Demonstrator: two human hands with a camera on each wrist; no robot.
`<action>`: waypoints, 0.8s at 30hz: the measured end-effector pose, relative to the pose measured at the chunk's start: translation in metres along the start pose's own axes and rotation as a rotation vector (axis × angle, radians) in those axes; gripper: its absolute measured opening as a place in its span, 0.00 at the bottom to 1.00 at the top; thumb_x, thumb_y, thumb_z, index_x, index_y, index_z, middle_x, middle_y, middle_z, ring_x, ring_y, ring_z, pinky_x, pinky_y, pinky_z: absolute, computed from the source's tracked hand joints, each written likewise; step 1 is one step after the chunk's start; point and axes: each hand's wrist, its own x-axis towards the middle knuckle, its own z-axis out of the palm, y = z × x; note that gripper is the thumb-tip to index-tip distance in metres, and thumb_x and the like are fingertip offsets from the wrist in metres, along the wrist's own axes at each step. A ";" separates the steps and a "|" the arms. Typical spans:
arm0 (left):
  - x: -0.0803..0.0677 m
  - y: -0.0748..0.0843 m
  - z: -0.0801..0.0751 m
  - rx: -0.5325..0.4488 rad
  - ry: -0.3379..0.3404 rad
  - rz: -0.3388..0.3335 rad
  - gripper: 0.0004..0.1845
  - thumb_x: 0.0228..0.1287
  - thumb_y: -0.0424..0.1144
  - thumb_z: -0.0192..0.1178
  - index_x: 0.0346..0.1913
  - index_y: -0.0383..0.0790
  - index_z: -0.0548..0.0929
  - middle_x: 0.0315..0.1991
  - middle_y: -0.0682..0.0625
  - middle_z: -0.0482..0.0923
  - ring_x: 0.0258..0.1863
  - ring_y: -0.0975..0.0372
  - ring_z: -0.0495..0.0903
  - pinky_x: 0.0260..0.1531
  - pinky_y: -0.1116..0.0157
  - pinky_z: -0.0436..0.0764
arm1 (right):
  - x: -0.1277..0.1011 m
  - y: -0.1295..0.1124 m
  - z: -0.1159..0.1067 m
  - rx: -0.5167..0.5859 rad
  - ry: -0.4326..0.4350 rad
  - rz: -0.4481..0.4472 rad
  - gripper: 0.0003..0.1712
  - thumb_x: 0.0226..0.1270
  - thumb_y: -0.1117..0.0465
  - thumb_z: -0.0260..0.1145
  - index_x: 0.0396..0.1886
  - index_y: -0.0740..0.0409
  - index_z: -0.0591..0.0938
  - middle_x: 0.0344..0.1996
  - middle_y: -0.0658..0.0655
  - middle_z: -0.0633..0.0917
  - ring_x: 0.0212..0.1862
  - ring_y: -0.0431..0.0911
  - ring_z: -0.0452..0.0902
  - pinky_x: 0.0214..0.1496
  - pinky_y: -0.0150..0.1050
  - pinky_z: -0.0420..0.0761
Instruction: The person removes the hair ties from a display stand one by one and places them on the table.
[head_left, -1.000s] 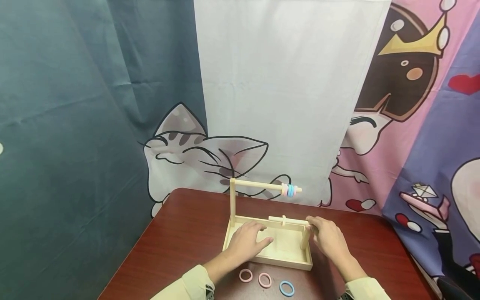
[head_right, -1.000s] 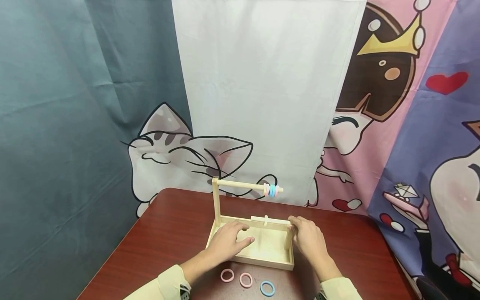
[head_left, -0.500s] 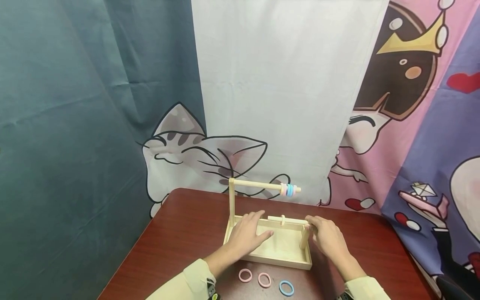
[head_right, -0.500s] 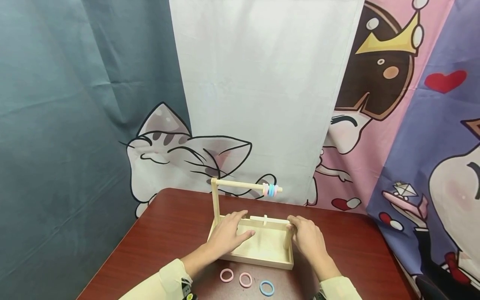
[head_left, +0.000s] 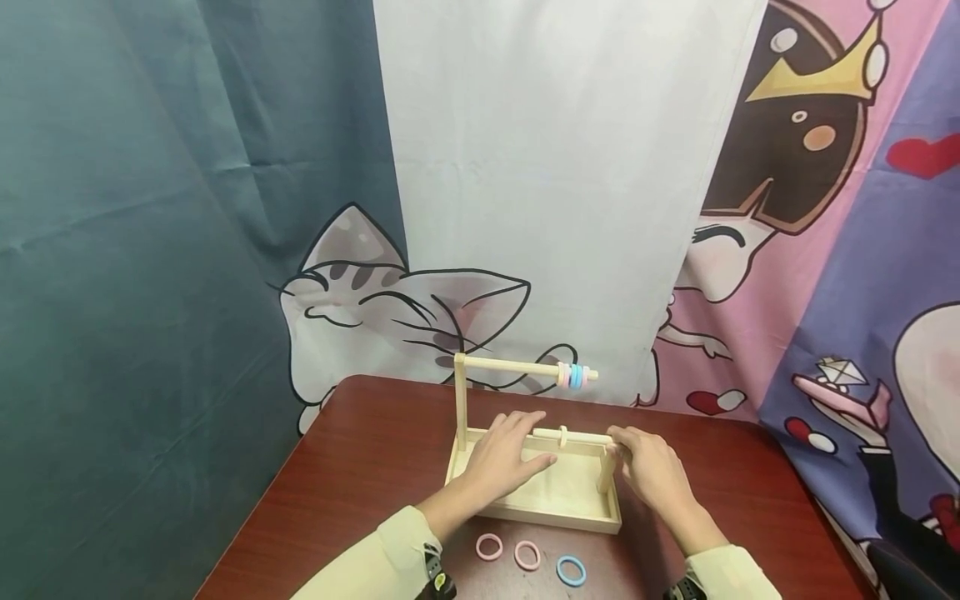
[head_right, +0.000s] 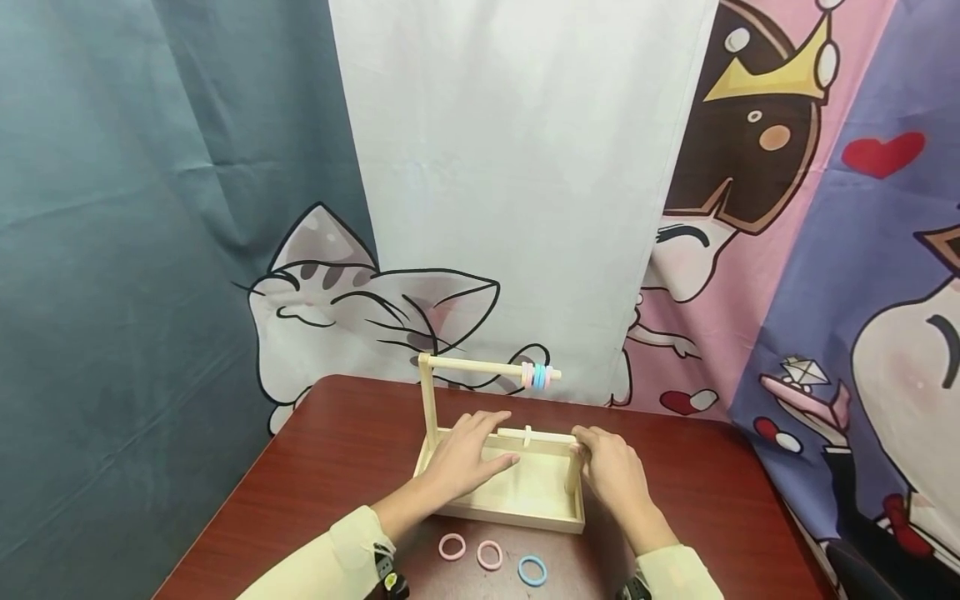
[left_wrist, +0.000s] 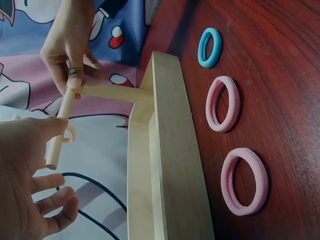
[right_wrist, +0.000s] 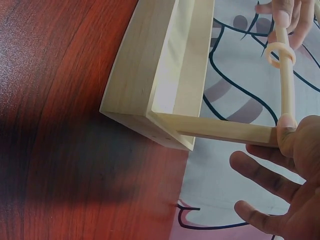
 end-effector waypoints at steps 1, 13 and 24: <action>0.001 0.001 0.000 0.002 -0.001 0.006 0.39 0.71 0.62 0.73 0.79 0.53 0.77 0.69 0.53 0.84 0.60 0.56 0.83 0.53 0.59 0.87 | 0.000 0.000 0.000 0.000 -0.001 0.000 0.12 0.68 0.68 0.78 0.49 0.54 0.92 0.34 0.52 0.89 0.32 0.55 0.85 0.31 0.55 0.82; 0.012 0.009 0.012 0.043 -0.002 0.078 0.32 0.72 0.57 0.74 0.76 0.60 0.80 0.65 0.55 0.85 0.57 0.58 0.83 0.48 0.63 0.86 | 0.000 -0.001 -0.002 0.002 -0.016 0.027 0.12 0.69 0.67 0.78 0.50 0.55 0.92 0.37 0.54 0.91 0.35 0.57 0.87 0.35 0.58 0.85; 0.015 0.011 0.019 0.067 0.027 0.101 0.26 0.74 0.56 0.73 0.71 0.61 0.85 0.61 0.56 0.85 0.54 0.60 0.83 0.42 0.66 0.85 | -0.001 0.000 0.002 -0.006 0.015 0.001 0.10 0.68 0.67 0.79 0.45 0.51 0.91 0.33 0.51 0.89 0.33 0.56 0.86 0.30 0.55 0.82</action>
